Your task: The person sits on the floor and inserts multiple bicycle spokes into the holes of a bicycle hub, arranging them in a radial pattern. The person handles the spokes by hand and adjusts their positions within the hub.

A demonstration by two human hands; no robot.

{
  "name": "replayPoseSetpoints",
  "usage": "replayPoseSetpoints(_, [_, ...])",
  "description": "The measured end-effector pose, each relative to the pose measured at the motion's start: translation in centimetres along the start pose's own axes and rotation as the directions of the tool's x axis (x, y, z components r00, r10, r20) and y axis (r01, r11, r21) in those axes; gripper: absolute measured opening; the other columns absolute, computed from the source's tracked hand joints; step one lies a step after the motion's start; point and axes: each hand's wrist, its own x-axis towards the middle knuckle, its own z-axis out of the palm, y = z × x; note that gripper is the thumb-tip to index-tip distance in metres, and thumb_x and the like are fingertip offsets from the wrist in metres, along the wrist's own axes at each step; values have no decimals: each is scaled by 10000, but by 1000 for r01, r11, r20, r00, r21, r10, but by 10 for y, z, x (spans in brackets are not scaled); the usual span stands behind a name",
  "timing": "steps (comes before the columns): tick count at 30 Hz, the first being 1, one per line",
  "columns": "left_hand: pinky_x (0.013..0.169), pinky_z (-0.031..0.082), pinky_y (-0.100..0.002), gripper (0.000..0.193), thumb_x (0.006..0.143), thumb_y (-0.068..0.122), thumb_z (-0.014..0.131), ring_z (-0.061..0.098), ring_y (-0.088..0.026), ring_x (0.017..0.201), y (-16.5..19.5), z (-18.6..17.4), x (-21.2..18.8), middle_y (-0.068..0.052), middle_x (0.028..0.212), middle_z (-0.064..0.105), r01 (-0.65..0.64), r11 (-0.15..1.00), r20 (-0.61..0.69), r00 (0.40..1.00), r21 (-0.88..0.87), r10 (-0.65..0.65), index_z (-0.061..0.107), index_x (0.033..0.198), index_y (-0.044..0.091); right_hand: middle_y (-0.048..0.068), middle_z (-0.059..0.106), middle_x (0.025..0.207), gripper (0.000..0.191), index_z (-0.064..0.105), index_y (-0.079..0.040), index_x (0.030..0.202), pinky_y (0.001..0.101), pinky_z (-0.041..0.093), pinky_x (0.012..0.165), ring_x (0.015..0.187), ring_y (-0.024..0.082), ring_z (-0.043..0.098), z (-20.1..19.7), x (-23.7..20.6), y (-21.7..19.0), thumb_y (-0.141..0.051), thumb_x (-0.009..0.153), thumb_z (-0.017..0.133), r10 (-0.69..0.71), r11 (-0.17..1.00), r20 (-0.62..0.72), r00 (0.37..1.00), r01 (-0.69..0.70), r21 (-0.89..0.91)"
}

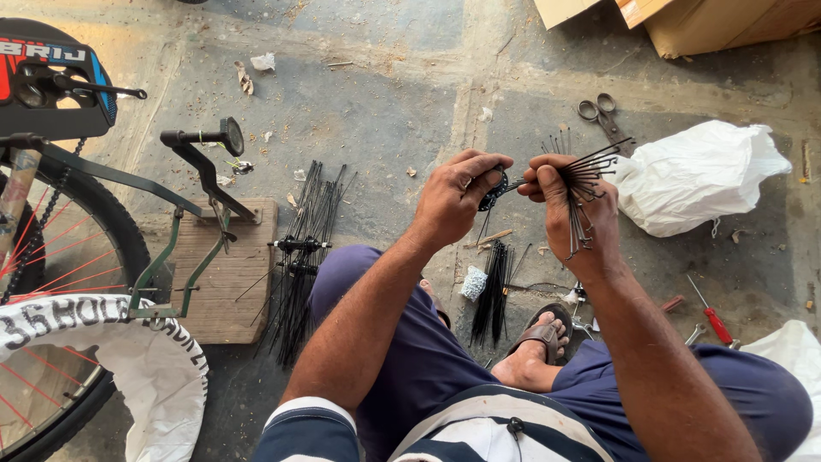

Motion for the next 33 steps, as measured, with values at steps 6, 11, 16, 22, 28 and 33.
replayPoseSetpoints(6, [836, 593, -286, 228, 1027, 179, 619, 723, -135, 980, -5, 0, 2, -13, 1135, 738, 6, 999, 1, 1000, -33, -6, 733, 1213, 111, 186, 745, 1023, 224, 672, 41, 1206, 328, 646, 759, 912, 234, 766, -2, 3, 16, -105, 1074, 565, -66, 947, 118, 991, 99, -304])
replayPoseSetpoints(11, [953, 522, -344, 222, 1032, 192, 624, 657, -212, 1090, -6, -1, 3, -28, 1138, 760, -123, 972, -47, 990, 201, 135, 755, 1196, 121, 188, 744, 1042, 211, 663, 40, 1212, 317, 660, 750, 940, 229, 768, -6, 4, 22, -68, 1088, 530, -27, 949, 65, 998, 46, -312])
replayPoseSetpoints(16, [912, 555, -323, 230, 1033, 197, 599, 679, -189, 1059, -3, 1, 1, -25, 1133, 744, -19, 995, -18, 1000, 102, 21, 737, 1203, 128, 161, 730, 1062, 194, 645, 51, 1217, 326, 646, 832, 963, 219, 761, -9, 4, 19, -79, 1117, 543, 39, 992, -34, 999, -34, 122])
replayPoseSetpoints(22, [893, 564, -321, 226, 1041, 194, 596, 690, -179, 1037, 0, 1, 1, -28, 1116, 739, -28, 995, -3, 1000, 95, 28, 733, 1204, 120, 149, 728, 1054, 190, 645, 47, 1211, 323, 653, 827, 954, 213, 759, -3, 7, 15, -81, 1108, 549, 45, 989, -31, 999, -40, 145])
replayPoseSetpoints(28, [849, 581, -310, 232, 1043, 199, 588, 699, -163, 998, -2, 2, 2, -22, 1111, 737, 7, 999, -3, 1000, 53, -7, 733, 1207, 121, 153, 727, 1062, 198, 640, 48, 1216, 326, 660, 833, 967, 213, 761, -2, 5, 13, -90, 1106, 551, 38, 991, -15, 999, -36, 132])
replayPoseSetpoints(33, [850, 574, -313, 235, 1039, 208, 592, 695, -161, 1002, -3, 1, 2, -18, 1117, 737, 1, 997, -7, 1000, 79, -1, 734, 1207, 126, 159, 732, 1063, 191, 644, 46, 1215, 327, 656, 833, 967, 213, 760, -1, 6, 7, -80, 1104, 554, 44, 993, -9, 999, -42, 112])
